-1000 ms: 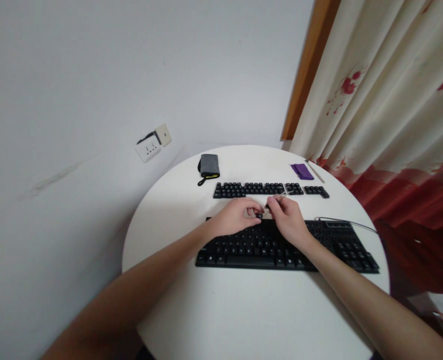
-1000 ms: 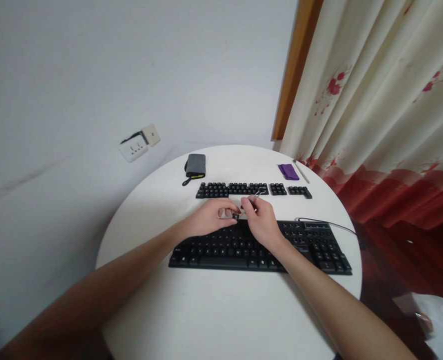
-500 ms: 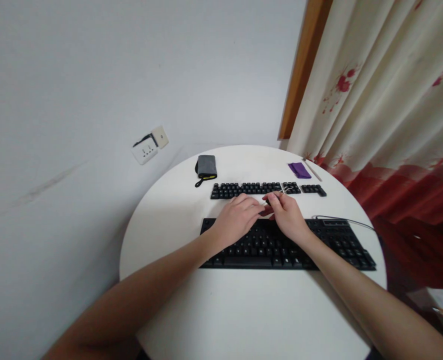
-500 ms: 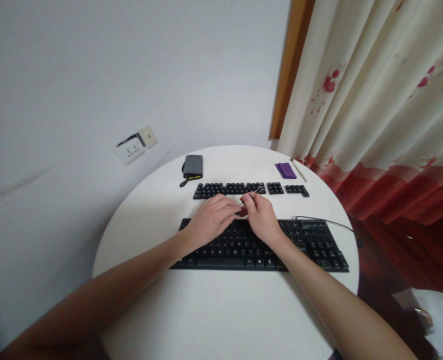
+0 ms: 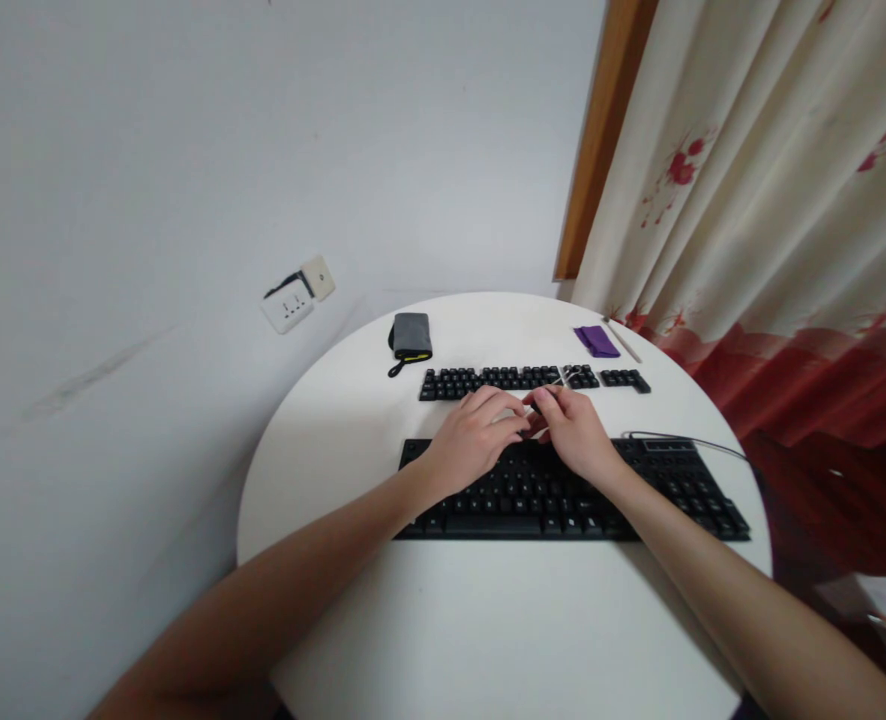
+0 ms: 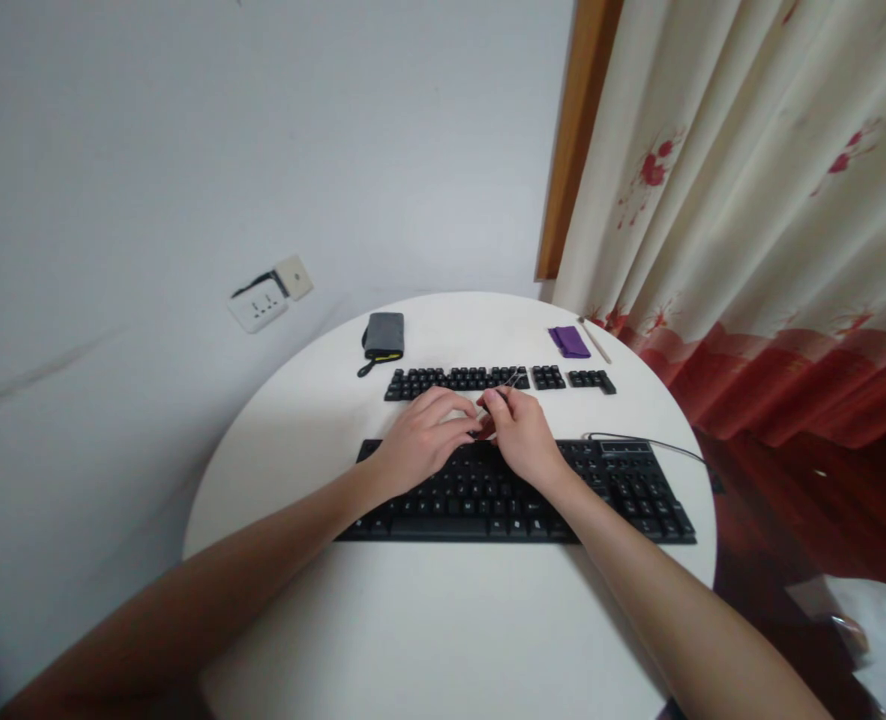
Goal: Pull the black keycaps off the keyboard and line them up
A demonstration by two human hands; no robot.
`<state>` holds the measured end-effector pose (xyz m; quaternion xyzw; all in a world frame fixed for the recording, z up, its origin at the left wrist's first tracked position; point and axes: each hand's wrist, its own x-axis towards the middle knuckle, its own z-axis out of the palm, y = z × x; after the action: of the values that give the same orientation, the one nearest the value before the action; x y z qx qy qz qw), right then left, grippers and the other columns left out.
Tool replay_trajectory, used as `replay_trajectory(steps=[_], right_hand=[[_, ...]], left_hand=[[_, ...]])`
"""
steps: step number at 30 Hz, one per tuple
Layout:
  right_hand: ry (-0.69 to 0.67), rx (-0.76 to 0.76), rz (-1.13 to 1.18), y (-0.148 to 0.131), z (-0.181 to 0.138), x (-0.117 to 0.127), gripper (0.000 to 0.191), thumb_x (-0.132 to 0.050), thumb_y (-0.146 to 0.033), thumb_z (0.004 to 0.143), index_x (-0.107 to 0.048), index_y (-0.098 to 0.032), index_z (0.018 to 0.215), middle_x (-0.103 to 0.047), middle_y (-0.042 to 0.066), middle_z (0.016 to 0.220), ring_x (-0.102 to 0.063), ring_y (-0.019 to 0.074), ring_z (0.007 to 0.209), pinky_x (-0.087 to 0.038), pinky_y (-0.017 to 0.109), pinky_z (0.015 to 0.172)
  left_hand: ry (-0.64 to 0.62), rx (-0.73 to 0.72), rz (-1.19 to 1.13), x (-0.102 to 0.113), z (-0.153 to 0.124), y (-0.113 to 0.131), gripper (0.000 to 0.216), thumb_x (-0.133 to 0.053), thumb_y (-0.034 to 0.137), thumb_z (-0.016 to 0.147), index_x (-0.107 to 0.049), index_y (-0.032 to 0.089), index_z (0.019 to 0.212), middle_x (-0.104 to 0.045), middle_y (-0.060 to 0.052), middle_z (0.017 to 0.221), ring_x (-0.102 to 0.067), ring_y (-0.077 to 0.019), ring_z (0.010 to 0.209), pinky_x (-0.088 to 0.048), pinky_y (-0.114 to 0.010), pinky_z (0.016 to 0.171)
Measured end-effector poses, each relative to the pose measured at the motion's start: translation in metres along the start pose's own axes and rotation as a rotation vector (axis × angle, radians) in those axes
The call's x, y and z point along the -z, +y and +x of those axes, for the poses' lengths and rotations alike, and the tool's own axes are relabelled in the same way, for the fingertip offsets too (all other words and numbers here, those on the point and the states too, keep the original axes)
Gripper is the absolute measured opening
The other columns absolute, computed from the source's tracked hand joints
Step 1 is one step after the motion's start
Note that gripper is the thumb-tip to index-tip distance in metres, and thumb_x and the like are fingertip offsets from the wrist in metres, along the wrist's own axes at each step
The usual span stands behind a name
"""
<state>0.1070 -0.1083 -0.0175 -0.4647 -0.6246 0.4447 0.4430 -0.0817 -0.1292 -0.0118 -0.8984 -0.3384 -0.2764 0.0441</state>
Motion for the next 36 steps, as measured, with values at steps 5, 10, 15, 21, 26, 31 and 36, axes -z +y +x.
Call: replay_trajectory(steps=[5,10,15,21,26,31,36], right_hand=[[0.046,-0.012,0.034,-0.004,0.001,0.002,0.047,-0.053,-0.061,0.092,-0.064,-0.017,0.082,-0.066,0.003,0.058,-0.062,0.0153,0.05,-0.046,0.023,0.044],[0.137,-0.032,0.11,-0.004,0.004,0.006,0.049,-0.05,-0.064,0.092,-0.063,-0.016,0.089,-0.069,0.005,0.061,-0.066,0.0159,0.053,-0.044,0.021,0.043],[0.194,-0.038,0.139,-0.001,0.011,0.012,0.05,-0.051,-0.065,0.091,-0.062,-0.016,0.087,-0.07,0.006,0.062,-0.066,0.0154,0.052,-0.042,0.021,0.043],[0.221,-0.019,0.132,-0.004,0.012,0.016,0.05,-0.05,-0.065,0.091,-0.061,-0.016,0.084,-0.069,0.006,0.061,-0.066,0.0164,0.052,-0.043,0.022,0.045],[0.221,-0.005,0.111,-0.004,0.014,0.019,0.053,-0.05,-0.067,0.09,-0.061,-0.017,0.081,-0.07,0.007,0.061,-0.066,0.0165,0.05,-0.043,0.023,0.044],[0.21,0.0,0.093,-0.002,0.013,0.018,0.054,-0.049,-0.068,0.09,-0.062,-0.016,0.08,-0.07,0.008,0.061,-0.066,0.0164,0.05,-0.044,0.023,0.044],[0.198,0.01,0.091,-0.003,0.012,0.016,0.053,-0.05,-0.066,0.091,-0.062,-0.016,0.079,-0.07,0.008,0.061,-0.065,0.0154,0.05,-0.044,0.022,0.045]], left_hand=[[0.049,-0.012,-0.093,0.001,0.001,0.004,0.015,-0.056,0.022,0.098,-0.071,0.022,0.103,-0.068,-0.006,0.111,-0.056,-0.0221,0.11,-0.048,-0.04,0.097],[0.251,0.115,-0.211,0.007,0.014,-0.013,0.012,-0.063,0.026,0.094,-0.072,0.023,0.101,-0.068,-0.007,0.105,-0.059,-0.0212,0.105,-0.048,-0.04,0.096],[0.166,0.216,-0.186,0.016,0.041,-0.056,0.012,-0.069,0.025,0.09,-0.072,0.021,0.101,-0.072,-0.005,0.102,-0.061,-0.0205,0.1,-0.046,-0.039,0.095],[-0.088,0.263,-0.07,-0.012,0.039,-0.078,0.021,-0.072,0.025,0.086,-0.069,0.021,0.106,-0.074,-0.003,0.097,-0.059,-0.0228,0.097,-0.047,-0.034,0.084],[-0.18,0.235,0.007,-0.029,0.023,-0.078,0.014,-0.071,0.027,0.085,-0.071,0.022,0.099,-0.073,-0.004,0.094,-0.058,-0.0238,0.096,-0.045,-0.037,0.085],[-0.163,0.191,0.031,-0.033,0.02,-0.082,0.011,-0.068,0.029,0.089,-0.076,0.023,0.094,-0.07,-0.005,0.098,-0.055,-0.0238,0.098,-0.045,-0.039,0.09],[-0.066,0.249,0.081,-0.036,0.016,-0.083,0.01,-0.071,0.029,0.085,-0.078,0.023,0.089,-0.064,-0.007,0.108,-0.051,-0.0251,0.104,-0.047,-0.042,0.094]])
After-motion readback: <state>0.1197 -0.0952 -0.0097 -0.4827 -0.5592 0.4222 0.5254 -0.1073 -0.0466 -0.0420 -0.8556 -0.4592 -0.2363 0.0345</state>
